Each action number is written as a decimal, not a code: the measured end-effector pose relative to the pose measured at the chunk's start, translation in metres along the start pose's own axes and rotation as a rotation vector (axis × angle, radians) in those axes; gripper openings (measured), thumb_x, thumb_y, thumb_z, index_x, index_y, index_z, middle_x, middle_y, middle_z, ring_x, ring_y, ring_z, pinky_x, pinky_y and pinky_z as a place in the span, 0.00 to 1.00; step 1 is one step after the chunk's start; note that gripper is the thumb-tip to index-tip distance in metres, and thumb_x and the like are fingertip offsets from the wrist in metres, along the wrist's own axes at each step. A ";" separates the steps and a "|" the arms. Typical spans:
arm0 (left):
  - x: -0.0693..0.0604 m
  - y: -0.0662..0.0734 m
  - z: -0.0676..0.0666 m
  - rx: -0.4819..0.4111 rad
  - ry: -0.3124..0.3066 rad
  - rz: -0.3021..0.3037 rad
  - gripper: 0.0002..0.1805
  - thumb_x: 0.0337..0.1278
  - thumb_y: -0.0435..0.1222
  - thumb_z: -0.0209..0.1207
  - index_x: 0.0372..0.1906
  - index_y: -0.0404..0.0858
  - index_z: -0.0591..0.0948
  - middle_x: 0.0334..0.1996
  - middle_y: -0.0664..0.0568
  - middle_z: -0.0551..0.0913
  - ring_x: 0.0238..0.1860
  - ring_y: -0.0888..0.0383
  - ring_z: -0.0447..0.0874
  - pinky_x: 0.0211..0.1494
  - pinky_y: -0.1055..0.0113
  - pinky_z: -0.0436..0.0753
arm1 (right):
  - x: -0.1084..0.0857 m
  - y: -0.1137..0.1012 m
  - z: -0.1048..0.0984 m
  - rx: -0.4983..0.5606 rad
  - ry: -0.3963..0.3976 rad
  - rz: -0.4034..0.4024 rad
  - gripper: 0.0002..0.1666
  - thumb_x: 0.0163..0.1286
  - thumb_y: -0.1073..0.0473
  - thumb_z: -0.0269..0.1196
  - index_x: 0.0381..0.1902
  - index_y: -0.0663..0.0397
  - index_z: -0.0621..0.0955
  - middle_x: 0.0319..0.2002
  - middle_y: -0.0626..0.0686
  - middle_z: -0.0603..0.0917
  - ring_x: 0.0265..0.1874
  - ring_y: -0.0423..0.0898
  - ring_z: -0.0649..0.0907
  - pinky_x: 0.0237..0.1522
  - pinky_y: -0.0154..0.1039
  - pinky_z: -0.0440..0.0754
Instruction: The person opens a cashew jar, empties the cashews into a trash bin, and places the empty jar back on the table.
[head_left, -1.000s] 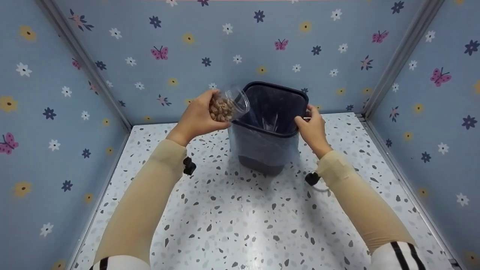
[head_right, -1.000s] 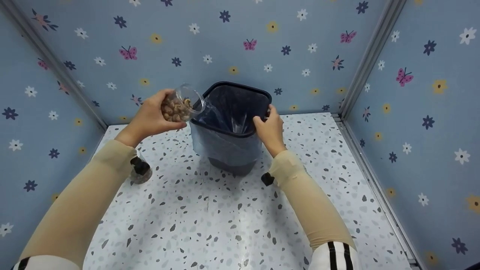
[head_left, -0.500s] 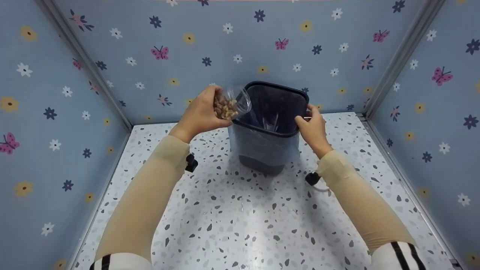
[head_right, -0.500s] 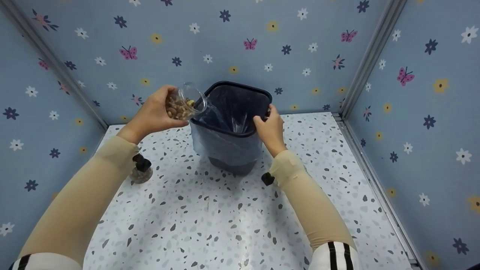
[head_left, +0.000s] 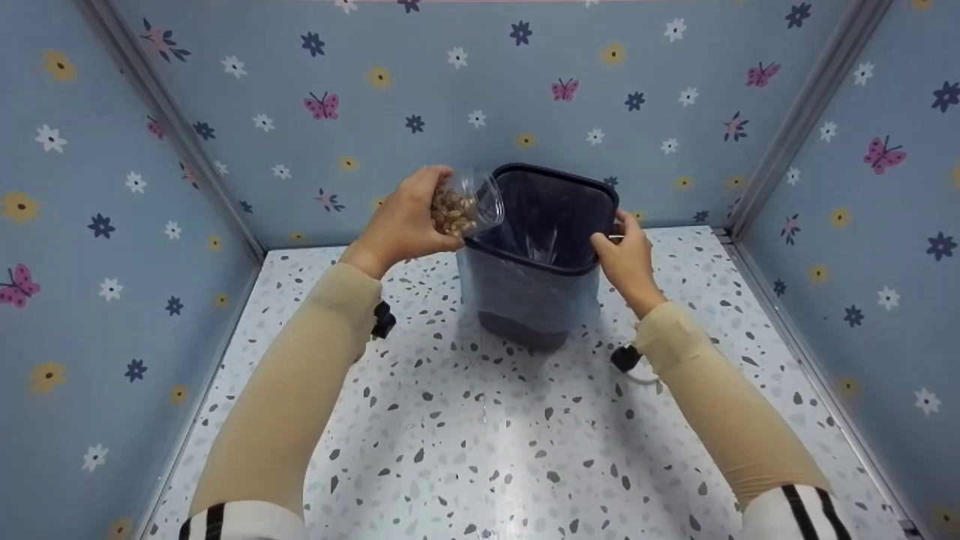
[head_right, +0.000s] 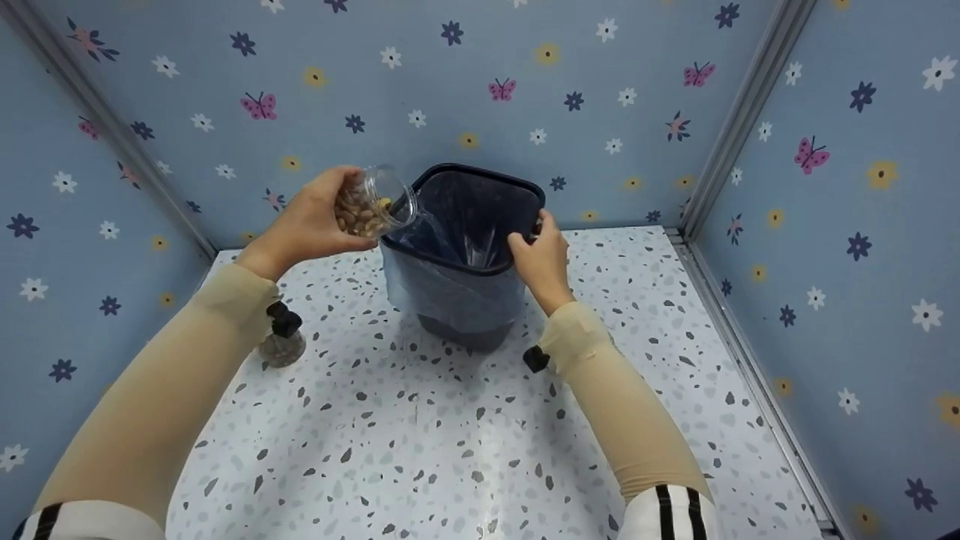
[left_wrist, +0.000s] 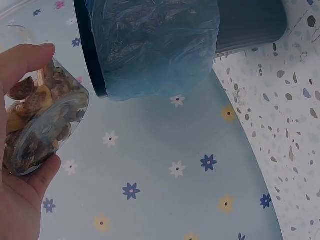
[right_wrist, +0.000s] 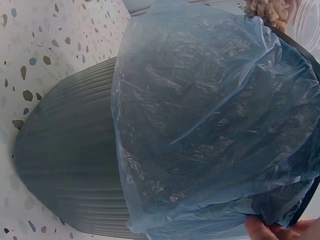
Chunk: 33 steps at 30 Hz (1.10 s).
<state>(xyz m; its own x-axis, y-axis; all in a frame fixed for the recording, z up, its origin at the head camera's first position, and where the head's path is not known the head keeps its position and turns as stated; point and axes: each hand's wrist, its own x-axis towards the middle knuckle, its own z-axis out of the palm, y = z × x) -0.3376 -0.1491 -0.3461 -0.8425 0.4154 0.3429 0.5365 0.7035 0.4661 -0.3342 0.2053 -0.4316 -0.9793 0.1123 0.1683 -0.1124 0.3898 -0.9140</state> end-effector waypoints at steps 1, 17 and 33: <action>0.001 0.000 0.000 0.003 -0.002 0.000 0.53 0.47 0.40 0.83 0.79 0.35 0.68 0.72 0.39 0.76 0.70 0.43 0.77 0.77 0.48 0.79 | 0.000 0.000 0.000 0.001 0.001 0.001 0.42 0.75 0.58 0.56 0.84 0.61 0.63 0.70 0.67 0.79 0.63 0.58 0.84 0.60 0.50 0.85; 0.009 0.007 -0.007 0.061 -0.046 0.018 0.54 0.46 0.39 0.83 0.79 0.35 0.68 0.72 0.40 0.76 0.70 0.43 0.75 0.77 0.47 0.78 | 0.002 0.002 0.000 0.008 -0.005 -0.001 0.43 0.75 0.58 0.56 0.85 0.63 0.61 0.72 0.67 0.78 0.66 0.61 0.83 0.66 0.55 0.84; 0.012 0.010 -0.007 0.106 -0.074 0.027 0.52 0.47 0.35 0.81 0.79 0.39 0.69 0.73 0.40 0.76 0.72 0.42 0.74 0.76 0.43 0.79 | 0.002 0.002 0.000 0.011 0.002 -0.005 0.43 0.75 0.59 0.56 0.84 0.64 0.62 0.72 0.68 0.78 0.65 0.60 0.83 0.65 0.54 0.84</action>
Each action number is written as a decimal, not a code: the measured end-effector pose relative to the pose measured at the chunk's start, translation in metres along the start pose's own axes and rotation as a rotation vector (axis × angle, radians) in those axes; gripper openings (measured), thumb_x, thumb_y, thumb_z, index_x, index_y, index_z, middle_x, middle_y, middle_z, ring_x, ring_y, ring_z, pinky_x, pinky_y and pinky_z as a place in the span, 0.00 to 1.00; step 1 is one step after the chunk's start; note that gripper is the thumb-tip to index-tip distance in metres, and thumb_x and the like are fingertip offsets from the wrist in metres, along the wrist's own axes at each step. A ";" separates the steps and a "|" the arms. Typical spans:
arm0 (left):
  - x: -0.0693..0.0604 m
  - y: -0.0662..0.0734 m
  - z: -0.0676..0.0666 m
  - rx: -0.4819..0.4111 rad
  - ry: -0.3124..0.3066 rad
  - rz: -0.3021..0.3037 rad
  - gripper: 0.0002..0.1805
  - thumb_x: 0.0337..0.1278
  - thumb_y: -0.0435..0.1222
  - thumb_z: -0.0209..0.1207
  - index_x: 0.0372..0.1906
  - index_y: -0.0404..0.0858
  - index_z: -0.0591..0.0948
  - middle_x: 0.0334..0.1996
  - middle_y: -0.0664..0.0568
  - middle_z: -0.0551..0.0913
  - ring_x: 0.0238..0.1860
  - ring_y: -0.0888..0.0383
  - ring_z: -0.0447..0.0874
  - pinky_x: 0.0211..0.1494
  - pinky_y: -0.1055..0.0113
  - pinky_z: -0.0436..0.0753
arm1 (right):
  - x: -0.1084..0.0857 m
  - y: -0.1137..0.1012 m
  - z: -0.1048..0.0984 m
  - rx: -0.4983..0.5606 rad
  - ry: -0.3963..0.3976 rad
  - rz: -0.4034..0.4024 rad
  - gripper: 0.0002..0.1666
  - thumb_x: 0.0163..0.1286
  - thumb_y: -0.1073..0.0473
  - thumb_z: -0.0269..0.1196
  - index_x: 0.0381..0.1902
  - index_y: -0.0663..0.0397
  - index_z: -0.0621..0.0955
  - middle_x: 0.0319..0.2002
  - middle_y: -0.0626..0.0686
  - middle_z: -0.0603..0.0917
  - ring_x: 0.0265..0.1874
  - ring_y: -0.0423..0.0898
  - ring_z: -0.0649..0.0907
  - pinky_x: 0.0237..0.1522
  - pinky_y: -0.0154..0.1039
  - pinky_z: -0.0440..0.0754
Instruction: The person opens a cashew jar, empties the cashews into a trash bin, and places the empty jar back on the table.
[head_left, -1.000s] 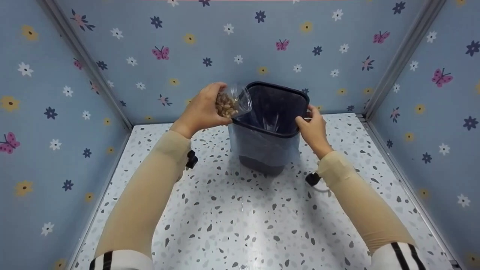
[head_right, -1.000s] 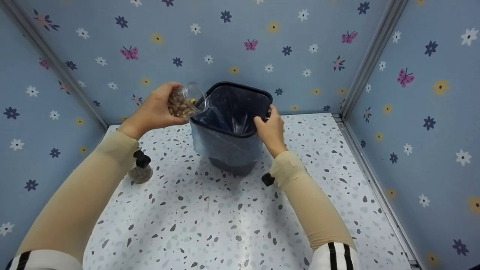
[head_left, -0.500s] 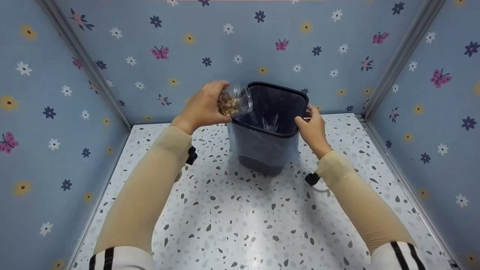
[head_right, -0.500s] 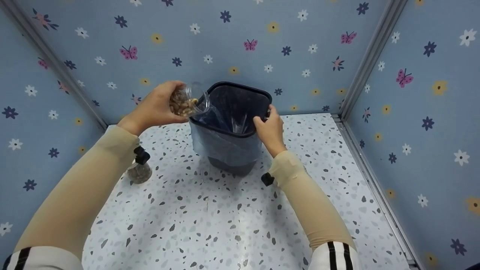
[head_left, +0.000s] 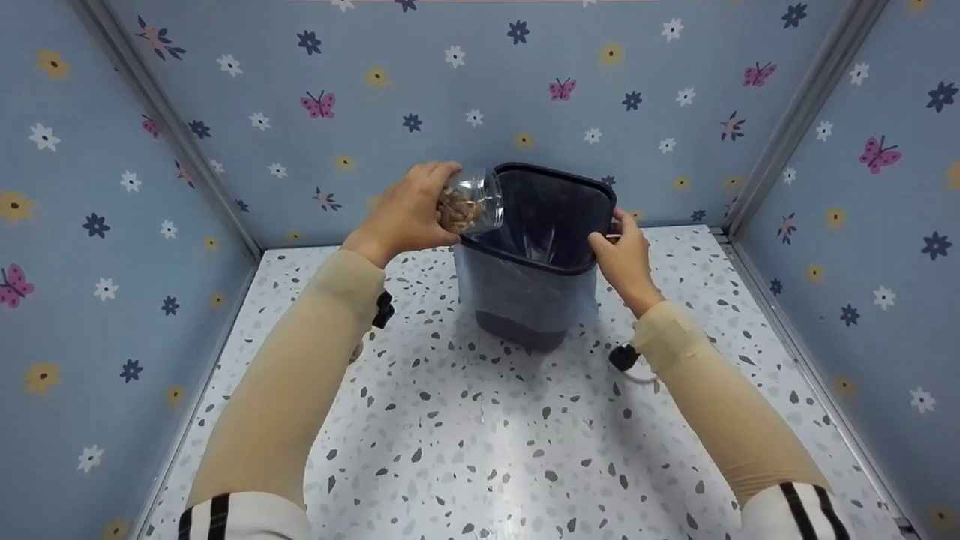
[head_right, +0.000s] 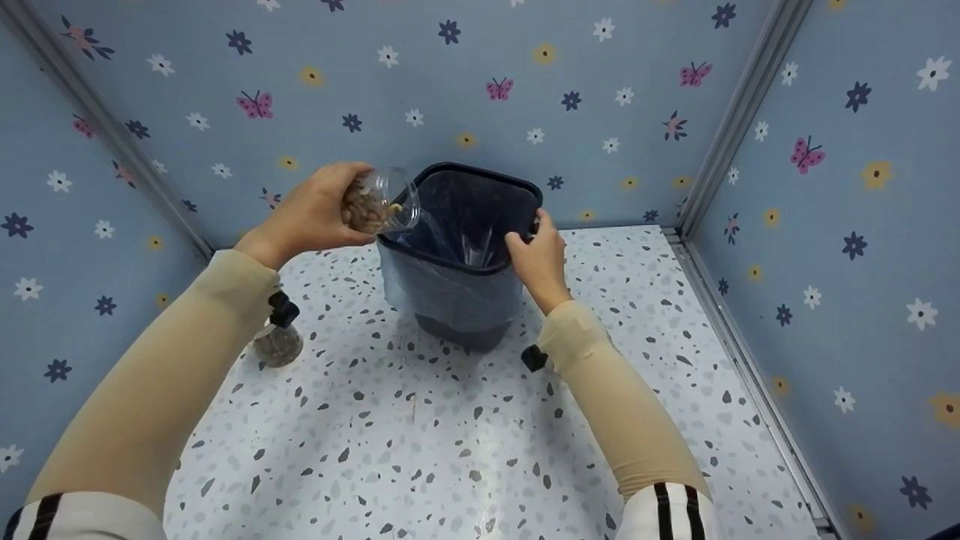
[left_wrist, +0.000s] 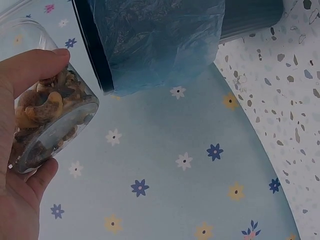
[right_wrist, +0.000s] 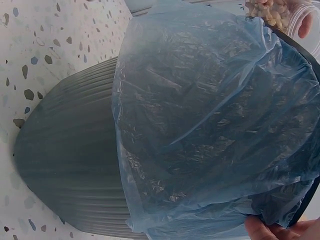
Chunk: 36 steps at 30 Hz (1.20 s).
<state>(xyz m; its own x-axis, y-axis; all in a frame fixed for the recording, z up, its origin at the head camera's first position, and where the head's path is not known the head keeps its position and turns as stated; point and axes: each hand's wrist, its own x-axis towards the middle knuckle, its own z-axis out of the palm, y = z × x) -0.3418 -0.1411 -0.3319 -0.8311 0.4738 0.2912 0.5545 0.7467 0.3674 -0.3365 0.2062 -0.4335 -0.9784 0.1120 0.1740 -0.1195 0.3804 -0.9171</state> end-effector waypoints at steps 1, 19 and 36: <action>0.000 0.000 0.000 0.001 0.002 0.003 0.52 0.47 0.35 0.81 0.79 0.39 0.69 0.73 0.40 0.76 0.72 0.42 0.74 0.76 0.43 0.79 | 0.000 0.000 0.000 -0.001 0.001 -0.001 0.43 0.75 0.58 0.56 0.84 0.65 0.62 0.72 0.68 0.78 0.65 0.60 0.83 0.65 0.54 0.84; 0.001 -0.001 -0.002 0.107 -0.015 0.016 0.50 0.50 0.32 0.77 0.81 0.38 0.68 0.76 0.41 0.74 0.76 0.42 0.72 0.79 0.45 0.77 | 0.001 -0.001 0.000 -0.011 -0.001 0.013 0.44 0.74 0.58 0.56 0.85 0.64 0.61 0.71 0.67 0.79 0.64 0.59 0.84 0.62 0.51 0.85; 0.005 0.002 -0.005 0.153 -0.036 0.049 0.50 0.48 0.30 0.74 0.81 0.39 0.69 0.76 0.42 0.74 0.78 0.42 0.70 0.80 0.43 0.76 | 0.001 0.000 0.000 -0.003 -0.003 0.014 0.43 0.75 0.58 0.57 0.85 0.63 0.62 0.73 0.68 0.78 0.65 0.59 0.83 0.64 0.54 0.85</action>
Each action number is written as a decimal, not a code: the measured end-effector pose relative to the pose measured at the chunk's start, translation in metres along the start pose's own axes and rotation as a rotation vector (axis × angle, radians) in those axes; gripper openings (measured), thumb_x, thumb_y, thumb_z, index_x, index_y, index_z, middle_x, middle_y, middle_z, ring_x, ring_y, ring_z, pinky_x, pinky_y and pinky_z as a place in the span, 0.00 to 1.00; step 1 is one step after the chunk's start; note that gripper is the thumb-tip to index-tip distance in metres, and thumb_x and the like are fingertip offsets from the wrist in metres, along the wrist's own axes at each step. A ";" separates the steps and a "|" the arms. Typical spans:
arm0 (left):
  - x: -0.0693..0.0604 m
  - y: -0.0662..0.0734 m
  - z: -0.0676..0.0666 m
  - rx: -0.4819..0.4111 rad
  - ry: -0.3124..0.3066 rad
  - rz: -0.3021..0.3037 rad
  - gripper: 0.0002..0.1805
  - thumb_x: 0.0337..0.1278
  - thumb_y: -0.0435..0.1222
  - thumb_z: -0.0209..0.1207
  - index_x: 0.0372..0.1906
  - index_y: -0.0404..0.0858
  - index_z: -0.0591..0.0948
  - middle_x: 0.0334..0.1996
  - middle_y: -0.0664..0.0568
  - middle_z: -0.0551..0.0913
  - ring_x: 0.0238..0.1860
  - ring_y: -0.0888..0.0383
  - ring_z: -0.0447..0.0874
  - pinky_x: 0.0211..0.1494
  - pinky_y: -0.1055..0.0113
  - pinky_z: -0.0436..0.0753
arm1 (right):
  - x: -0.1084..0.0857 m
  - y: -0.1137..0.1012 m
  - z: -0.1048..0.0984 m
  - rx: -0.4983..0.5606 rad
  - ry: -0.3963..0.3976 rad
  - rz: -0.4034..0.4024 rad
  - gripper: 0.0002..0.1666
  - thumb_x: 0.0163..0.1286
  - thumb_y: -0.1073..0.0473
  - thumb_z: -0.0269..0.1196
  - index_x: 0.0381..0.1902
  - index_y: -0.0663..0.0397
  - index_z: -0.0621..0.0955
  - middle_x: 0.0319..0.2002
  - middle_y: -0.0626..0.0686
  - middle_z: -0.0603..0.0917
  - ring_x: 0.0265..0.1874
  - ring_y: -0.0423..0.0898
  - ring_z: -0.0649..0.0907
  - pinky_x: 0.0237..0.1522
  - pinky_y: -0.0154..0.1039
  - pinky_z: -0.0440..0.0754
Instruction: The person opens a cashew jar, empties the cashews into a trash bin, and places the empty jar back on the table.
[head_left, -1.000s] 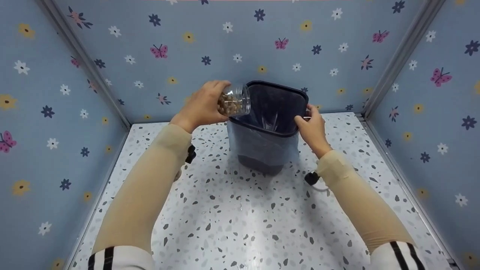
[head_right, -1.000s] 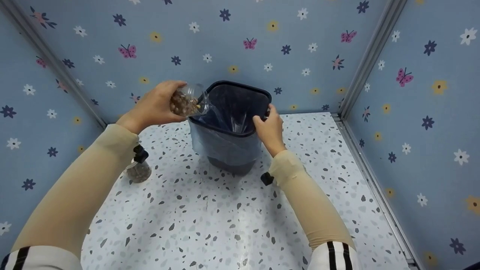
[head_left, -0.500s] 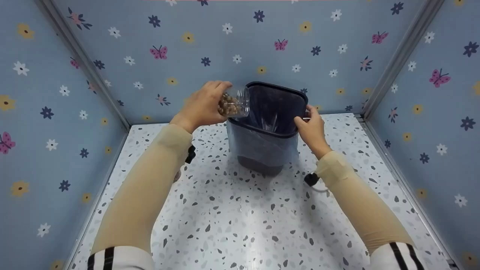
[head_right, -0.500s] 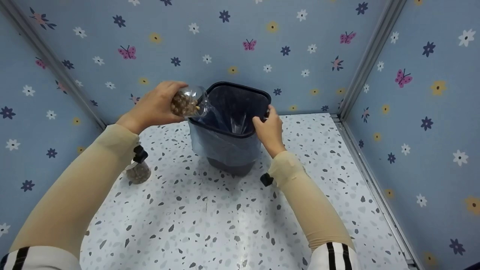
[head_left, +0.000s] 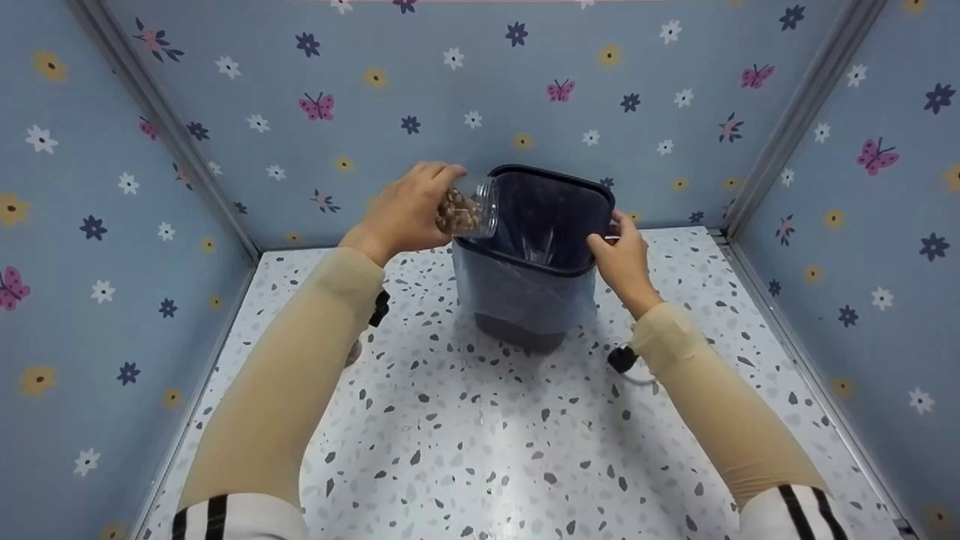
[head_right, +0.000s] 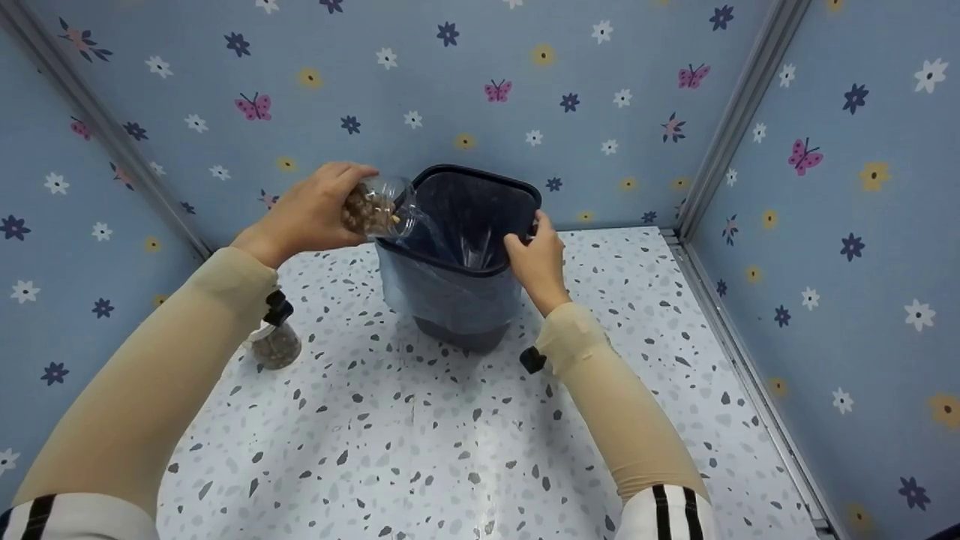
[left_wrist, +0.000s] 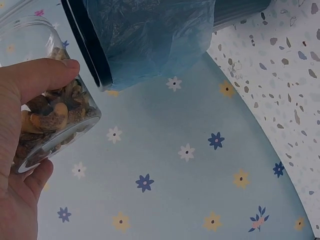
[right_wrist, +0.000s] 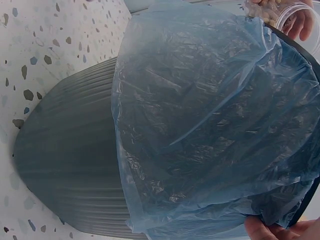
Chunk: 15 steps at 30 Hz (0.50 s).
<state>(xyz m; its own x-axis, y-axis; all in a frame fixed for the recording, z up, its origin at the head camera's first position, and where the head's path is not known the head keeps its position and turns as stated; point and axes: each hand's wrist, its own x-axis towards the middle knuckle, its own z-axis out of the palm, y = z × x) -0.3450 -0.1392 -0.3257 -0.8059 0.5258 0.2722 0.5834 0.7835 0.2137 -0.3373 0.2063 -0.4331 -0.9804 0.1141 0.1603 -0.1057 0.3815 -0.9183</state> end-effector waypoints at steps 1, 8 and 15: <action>0.000 0.000 0.000 0.003 -0.002 0.001 0.49 0.49 0.29 0.74 0.81 0.39 0.69 0.76 0.42 0.74 0.78 0.42 0.70 0.79 0.43 0.76 | 0.000 0.000 0.000 0.001 0.001 0.000 0.43 0.75 0.58 0.57 0.84 0.63 0.62 0.72 0.68 0.78 0.65 0.59 0.83 0.64 0.54 0.85; 0.001 0.003 -0.002 0.009 -0.019 0.018 0.50 0.48 0.29 0.75 0.81 0.39 0.69 0.77 0.43 0.74 0.79 0.42 0.69 0.81 0.44 0.75 | -0.001 -0.001 0.000 0.011 -0.016 0.007 0.44 0.76 0.58 0.55 0.86 0.62 0.59 0.73 0.67 0.77 0.65 0.59 0.83 0.63 0.53 0.84; 0.005 0.004 -0.002 0.028 -0.025 0.033 0.49 0.49 0.27 0.73 0.81 0.39 0.69 0.76 0.43 0.75 0.79 0.42 0.69 0.78 0.43 0.78 | 0.000 0.000 0.000 0.007 -0.013 0.006 0.44 0.76 0.57 0.56 0.85 0.63 0.60 0.73 0.68 0.77 0.66 0.60 0.83 0.66 0.55 0.84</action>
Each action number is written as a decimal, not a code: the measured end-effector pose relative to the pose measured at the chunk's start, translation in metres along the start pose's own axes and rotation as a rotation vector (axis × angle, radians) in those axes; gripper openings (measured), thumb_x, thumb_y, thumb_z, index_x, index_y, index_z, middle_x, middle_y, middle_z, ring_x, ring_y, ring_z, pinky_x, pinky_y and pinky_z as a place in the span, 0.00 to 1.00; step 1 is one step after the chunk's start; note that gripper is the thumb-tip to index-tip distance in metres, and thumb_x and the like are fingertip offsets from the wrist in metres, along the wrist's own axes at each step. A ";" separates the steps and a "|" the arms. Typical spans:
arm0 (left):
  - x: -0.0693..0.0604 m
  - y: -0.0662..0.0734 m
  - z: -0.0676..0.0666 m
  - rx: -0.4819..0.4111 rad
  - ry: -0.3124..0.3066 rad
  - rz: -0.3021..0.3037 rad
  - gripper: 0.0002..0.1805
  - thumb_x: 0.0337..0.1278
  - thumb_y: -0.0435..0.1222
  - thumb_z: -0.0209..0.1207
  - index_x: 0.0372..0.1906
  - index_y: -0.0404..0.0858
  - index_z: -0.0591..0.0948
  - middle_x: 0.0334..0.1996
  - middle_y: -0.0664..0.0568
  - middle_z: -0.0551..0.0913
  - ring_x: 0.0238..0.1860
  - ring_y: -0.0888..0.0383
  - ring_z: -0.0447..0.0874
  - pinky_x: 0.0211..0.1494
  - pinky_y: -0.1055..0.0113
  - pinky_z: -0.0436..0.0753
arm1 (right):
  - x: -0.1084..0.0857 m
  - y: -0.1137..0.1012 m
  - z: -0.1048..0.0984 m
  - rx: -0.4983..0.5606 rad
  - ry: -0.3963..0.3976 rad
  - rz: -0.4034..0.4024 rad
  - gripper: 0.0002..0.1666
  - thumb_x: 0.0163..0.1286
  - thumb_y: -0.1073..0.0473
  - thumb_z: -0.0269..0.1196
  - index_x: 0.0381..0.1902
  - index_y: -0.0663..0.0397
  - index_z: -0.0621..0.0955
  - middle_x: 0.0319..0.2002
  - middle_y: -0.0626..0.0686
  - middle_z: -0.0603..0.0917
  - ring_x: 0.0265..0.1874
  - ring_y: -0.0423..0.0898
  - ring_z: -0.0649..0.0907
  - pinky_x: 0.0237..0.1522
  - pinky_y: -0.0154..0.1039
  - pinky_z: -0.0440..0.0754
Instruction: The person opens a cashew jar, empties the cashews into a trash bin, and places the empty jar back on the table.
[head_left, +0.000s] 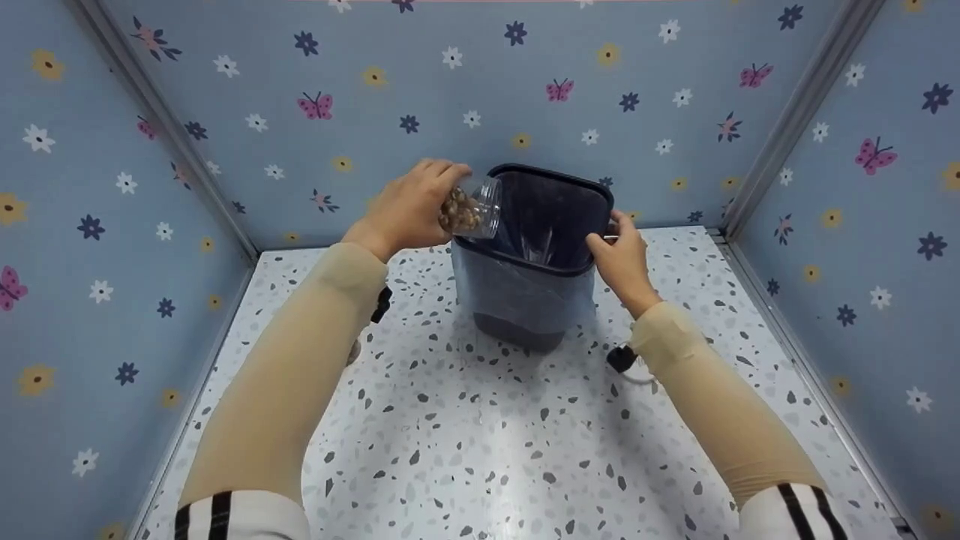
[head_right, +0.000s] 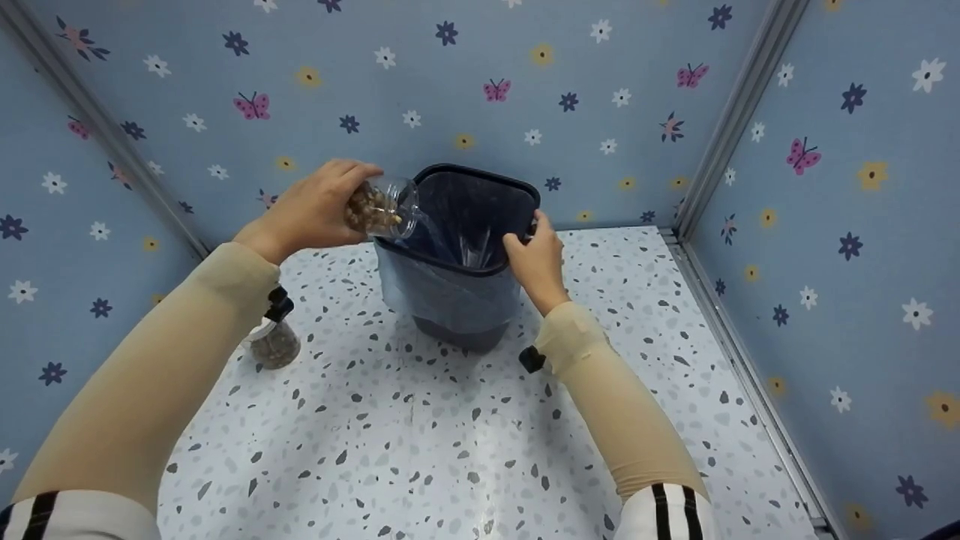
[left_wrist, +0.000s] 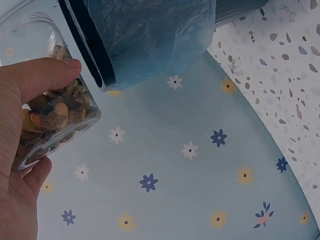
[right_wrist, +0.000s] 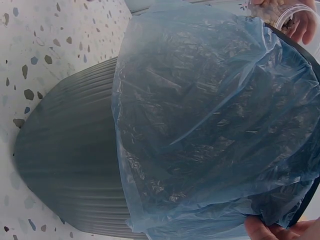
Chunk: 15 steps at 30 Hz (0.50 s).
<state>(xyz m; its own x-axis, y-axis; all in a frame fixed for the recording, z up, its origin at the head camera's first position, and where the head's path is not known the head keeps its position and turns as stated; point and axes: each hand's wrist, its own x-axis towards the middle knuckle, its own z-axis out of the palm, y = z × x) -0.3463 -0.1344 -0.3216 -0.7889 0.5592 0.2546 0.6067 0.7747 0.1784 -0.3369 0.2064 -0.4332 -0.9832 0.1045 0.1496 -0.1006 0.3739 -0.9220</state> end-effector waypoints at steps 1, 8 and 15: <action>0.000 0.000 0.000 0.006 -0.001 0.005 0.49 0.49 0.27 0.73 0.81 0.39 0.69 0.76 0.43 0.75 0.78 0.42 0.69 0.78 0.43 0.78 | 0.000 0.000 0.000 -0.001 0.000 0.002 0.44 0.76 0.57 0.56 0.85 0.63 0.60 0.73 0.68 0.77 0.66 0.60 0.83 0.66 0.55 0.83; 0.004 0.000 -0.002 0.034 0.008 0.037 0.46 0.50 0.27 0.70 0.79 0.38 0.71 0.73 0.41 0.77 0.77 0.40 0.71 0.77 0.42 0.79 | 0.001 0.000 0.000 -0.004 -0.001 0.002 0.44 0.76 0.57 0.56 0.85 0.63 0.60 0.73 0.68 0.76 0.67 0.60 0.82 0.67 0.56 0.83; 0.005 0.000 -0.002 0.055 0.002 0.053 0.45 0.50 0.27 0.70 0.79 0.37 0.71 0.74 0.40 0.76 0.77 0.39 0.71 0.76 0.40 0.78 | 0.000 -0.001 -0.001 0.007 0.002 -0.009 0.43 0.75 0.58 0.56 0.85 0.64 0.60 0.72 0.69 0.77 0.66 0.61 0.83 0.66 0.56 0.84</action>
<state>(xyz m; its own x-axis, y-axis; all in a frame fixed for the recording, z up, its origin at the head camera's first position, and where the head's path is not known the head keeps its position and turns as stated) -0.3500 -0.1320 -0.3179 -0.7556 0.5995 0.2640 0.6413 0.7591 0.1120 -0.3367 0.2065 -0.4319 -0.9820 0.1026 0.1585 -0.1105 0.3687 -0.9230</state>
